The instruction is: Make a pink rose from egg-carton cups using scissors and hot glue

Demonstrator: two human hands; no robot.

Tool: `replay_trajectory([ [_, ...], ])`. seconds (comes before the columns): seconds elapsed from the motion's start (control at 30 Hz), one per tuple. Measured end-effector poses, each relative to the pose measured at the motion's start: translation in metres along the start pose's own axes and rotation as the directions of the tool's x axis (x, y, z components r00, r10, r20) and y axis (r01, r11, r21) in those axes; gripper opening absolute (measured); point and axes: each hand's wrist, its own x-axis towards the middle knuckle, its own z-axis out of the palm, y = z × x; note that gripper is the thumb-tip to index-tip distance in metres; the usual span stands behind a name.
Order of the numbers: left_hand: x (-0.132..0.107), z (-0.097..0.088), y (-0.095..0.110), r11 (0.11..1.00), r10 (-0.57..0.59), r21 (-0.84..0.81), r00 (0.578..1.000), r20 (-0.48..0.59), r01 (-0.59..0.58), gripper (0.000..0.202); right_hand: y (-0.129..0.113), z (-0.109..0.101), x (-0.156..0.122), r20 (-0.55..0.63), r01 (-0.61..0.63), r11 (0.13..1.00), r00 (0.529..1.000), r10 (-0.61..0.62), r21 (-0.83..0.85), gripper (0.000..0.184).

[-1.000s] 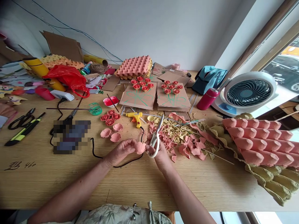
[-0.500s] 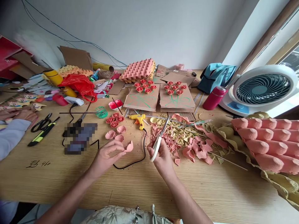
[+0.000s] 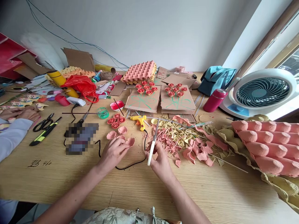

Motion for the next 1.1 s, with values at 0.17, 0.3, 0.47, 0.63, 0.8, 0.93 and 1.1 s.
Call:
replay_trajectory([
  [0.17,0.006,0.005,-0.012,0.998,-0.015,0.060,1.000,0.016,0.014,0.013,0.001,0.000,0.001,-0.008,0.006,1.000,1.000,-0.007,-0.027,0.019],
  [0.3,-0.010,-0.003,-0.025,0.986,-0.110,0.120,0.993,-0.032,0.113,0.019,-0.002,0.000,0.000,0.013,-0.007,0.999,1.000,0.008,-0.042,0.017],
  [0.47,-0.021,-0.008,-0.034,0.959,-0.190,0.216,0.982,0.013,0.183,0.012,0.000,0.001,-0.002,0.037,0.035,0.996,0.999,-0.032,-0.078,0.019],
  [0.63,-0.021,-0.008,-0.035,0.963,-0.149,0.226,0.989,-0.004,0.146,0.015,0.002,0.001,-0.001,0.023,0.023,0.996,1.000,-0.021,-0.086,0.020],
  [0.8,-0.015,-0.016,-0.026,0.970,-0.128,0.201,0.989,-0.068,0.139,0.014,-0.001,0.001,-0.001,0.036,0.002,0.998,0.999,0.000,-0.068,0.020],
  [0.93,0.002,-0.016,-0.009,0.982,-0.068,0.174,0.997,-0.046,0.075,0.017,-0.001,0.001,0.000,0.030,0.025,0.996,0.999,-0.023,-0.083,0.019],
  [1.1,0.014,0.000,0.000,0.984,-0.021,0.178,1.000,-0.004,0.021,0.023,0.001,0.000,0.000,0.022,0.018,0.996,1.000,-0.016,-0.085,0.016],
])
